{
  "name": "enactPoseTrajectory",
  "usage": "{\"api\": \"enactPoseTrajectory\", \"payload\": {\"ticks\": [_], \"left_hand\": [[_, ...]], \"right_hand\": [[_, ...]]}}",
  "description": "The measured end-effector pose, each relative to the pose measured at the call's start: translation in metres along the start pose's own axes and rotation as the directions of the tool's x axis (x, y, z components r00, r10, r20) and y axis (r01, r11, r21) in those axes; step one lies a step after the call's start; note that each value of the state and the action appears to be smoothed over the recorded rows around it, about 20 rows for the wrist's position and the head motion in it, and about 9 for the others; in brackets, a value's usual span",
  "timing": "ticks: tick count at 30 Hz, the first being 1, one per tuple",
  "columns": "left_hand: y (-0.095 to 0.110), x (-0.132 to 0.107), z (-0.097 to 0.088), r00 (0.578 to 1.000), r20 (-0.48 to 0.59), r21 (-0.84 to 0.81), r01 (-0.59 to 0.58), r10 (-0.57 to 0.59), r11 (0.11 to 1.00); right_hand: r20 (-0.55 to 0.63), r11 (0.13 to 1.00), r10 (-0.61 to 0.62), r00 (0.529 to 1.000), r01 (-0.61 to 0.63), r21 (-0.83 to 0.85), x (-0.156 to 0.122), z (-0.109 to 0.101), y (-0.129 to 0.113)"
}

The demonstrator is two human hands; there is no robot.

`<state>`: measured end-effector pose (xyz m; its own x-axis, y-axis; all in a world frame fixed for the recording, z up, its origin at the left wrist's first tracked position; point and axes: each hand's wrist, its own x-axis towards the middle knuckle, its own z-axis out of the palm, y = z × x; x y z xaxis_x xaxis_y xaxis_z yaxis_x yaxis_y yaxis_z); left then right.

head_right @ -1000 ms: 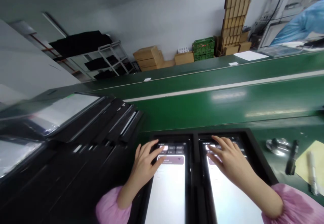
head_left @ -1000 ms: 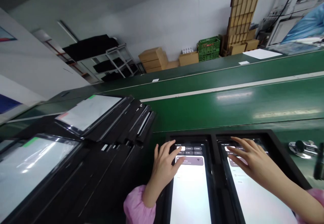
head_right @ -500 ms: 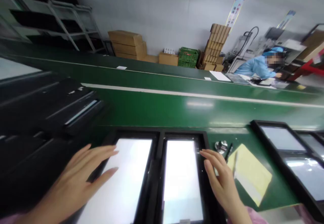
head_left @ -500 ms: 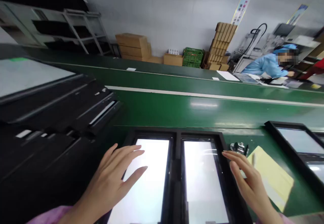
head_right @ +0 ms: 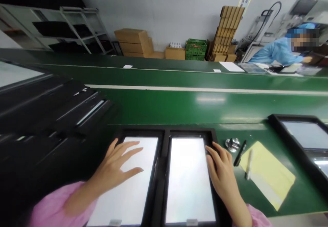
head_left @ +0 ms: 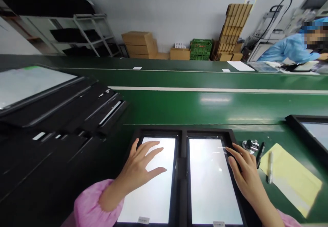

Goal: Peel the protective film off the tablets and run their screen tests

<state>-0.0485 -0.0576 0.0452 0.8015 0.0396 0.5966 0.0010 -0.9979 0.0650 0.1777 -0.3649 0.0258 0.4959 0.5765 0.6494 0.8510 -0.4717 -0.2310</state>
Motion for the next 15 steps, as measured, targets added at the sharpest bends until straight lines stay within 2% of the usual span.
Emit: {"api": "enactPoseTrajectory", "payload": {"ticks": [6,12,15], "left_hand": [[0.001,0.003,0.007,0.996,0.078,0.022,0.029,-0.031,0.999],[0.004,0.004,0.009,0.997,0.079,0.015,0.022,-0.023,1.000],[0.008,0.004,0.009,0.992,0.128,-0.033,0.023,-0.018,0.999]], "right_hand": [[0.085,0.996,0.066,0.994,-0.062,-0.057,-0.003,-0.004,-0.002],[0.044,0.997,-0.018,0.999,0.021,-0.071,-0.002,-0.008,-0.003],[0.069,0.995,-0.048,0.996,0.053,-0.081,-0.001,-0.006,-0.003]]}}
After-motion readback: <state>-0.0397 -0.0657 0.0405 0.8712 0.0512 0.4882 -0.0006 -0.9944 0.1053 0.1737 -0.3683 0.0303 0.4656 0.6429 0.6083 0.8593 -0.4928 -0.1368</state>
